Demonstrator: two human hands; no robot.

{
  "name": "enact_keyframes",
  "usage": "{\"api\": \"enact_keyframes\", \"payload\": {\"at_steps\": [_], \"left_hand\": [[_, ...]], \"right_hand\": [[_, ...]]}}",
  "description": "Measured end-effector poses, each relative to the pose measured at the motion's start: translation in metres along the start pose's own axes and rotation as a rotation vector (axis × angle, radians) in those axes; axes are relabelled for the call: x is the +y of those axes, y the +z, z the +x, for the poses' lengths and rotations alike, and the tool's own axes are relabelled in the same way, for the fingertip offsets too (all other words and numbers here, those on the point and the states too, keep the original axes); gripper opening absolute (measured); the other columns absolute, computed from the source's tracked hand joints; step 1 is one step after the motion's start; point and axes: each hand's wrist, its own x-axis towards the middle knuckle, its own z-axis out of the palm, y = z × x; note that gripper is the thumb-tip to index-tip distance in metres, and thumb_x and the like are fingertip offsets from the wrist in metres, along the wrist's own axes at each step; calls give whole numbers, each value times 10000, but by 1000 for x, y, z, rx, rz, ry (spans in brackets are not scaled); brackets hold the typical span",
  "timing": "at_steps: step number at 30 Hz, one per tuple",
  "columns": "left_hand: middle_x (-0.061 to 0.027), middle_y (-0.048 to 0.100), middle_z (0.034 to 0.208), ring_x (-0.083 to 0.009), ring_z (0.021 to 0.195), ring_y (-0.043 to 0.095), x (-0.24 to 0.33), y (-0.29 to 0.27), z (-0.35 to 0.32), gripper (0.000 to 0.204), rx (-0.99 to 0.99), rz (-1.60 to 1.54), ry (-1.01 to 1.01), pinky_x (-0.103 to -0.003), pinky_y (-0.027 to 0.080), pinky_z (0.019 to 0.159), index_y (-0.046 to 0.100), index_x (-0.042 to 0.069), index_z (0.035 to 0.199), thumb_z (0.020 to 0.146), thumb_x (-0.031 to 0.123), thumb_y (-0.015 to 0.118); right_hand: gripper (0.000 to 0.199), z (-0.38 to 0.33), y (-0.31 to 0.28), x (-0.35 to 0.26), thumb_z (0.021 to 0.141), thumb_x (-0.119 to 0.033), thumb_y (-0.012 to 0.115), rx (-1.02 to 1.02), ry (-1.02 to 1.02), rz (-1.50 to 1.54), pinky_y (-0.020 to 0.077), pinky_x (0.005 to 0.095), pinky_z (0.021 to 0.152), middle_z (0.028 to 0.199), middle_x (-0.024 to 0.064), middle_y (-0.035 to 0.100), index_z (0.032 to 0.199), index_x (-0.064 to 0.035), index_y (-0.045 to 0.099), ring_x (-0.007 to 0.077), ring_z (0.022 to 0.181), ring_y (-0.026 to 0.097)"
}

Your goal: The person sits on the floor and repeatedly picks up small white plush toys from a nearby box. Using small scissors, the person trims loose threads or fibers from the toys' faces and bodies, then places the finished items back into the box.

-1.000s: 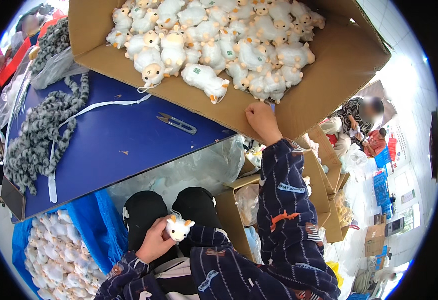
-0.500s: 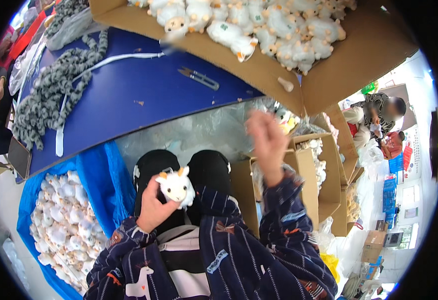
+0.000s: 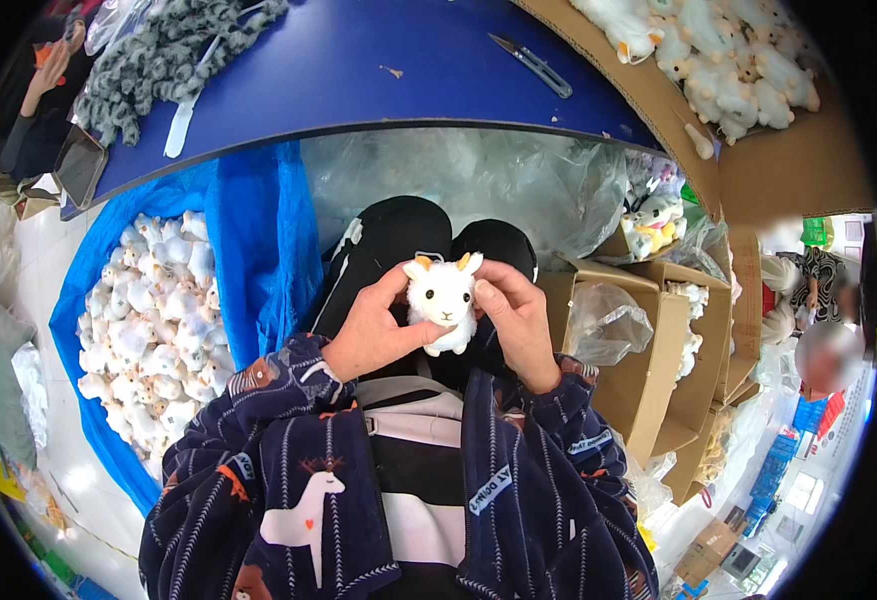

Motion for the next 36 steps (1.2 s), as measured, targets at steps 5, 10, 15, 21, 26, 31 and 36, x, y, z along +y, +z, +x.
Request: {"api": "enact_keyframes", "payload": {"at_steps": [5, 10, 15, 21, 26, 31, 36], "left_hand": [[-77, 587, 1094, -143, 1013, 565, -5, 2, 4, 582, -27, 30, 35, -291, 441, 899, 462, 1, 1223, 726, 129, 736], [-67, 587, 1100, -137, 1013, 559, -9, 4, 5, 589, 3, -51, 25, -287, 440, 898, 454, 0, 1246, 747, 150, 728], [-53, 576, 1116, -123, 1011, 549, -6, 4, 9, 532, -13, -177, -46, -282, 441, 890, 460, 9, 1246, 794, 140, 708], [-51, 581, 1086, -118, 986, 560, -1, -2, 16, 486, 122, -237, -24, -279, 455, 859, 482, 24, 1186, 777, 120, 728], [-67, 595, 1070, -128, 976, 574, -6, 2, 16, 519, 150, -139, 12, -279, 463, 846, 479, 21, 1191, 755, 125, 740], [-125, 621, 1052, -169, 970, 595, -6, 0, 14, 584, 170, 184, 114, -298, 472, 840, 471, -12, 1240, 727, 132, 712], [-162, 618, 1058, -238, 942, 617, -10, -3, 18, 540, 176, 277, 151, -322, 479, 822, 528, -7, 1181, 711, 172, 723]], "right_hand": [[192, 4, -7, 3, 888, -150, 604, -34, -42, 6, 451, 202, 682, 890, 15, 608, 1009, -4, 579, 53, 788, 551], [162, 9, -6, 17, 890, -166, 602, 17, -23, 137, 430, 196, 621, 838, 8, 595, 957, -26, 557, 44, 714, 525], [141, 11, -8, 24, 871, -114, 613, 91, -17, 143, 441, 198, 636, 829, 3, 586, 963, -19, 564, 57, 704, 535], [254, -5, -17, -1, 717, -11, 719, -10, -461, -613, 452, 228, 567, 828, 82, 591, 943, -5, 604, 113, 618, 548], [322, 1, -1, -8, 741, -24, 714, 67, -517, -653, 473, 235, 588, 899, 100, 591, 1050, -7, 625, 126, 648, 561], [359, 3, 12, 2, 748, -42, 720, 42, -529, -636, 493, 247, 616, 966, 117, 571, 1091, -4, 618, 150, 723, 588], [383, 9, 5, -2, 692, -64, 755, 62, -650, -876, 500, 267, 608, 971, 105, 566, 1055, -29, 637, 196, 730, 601]]}}
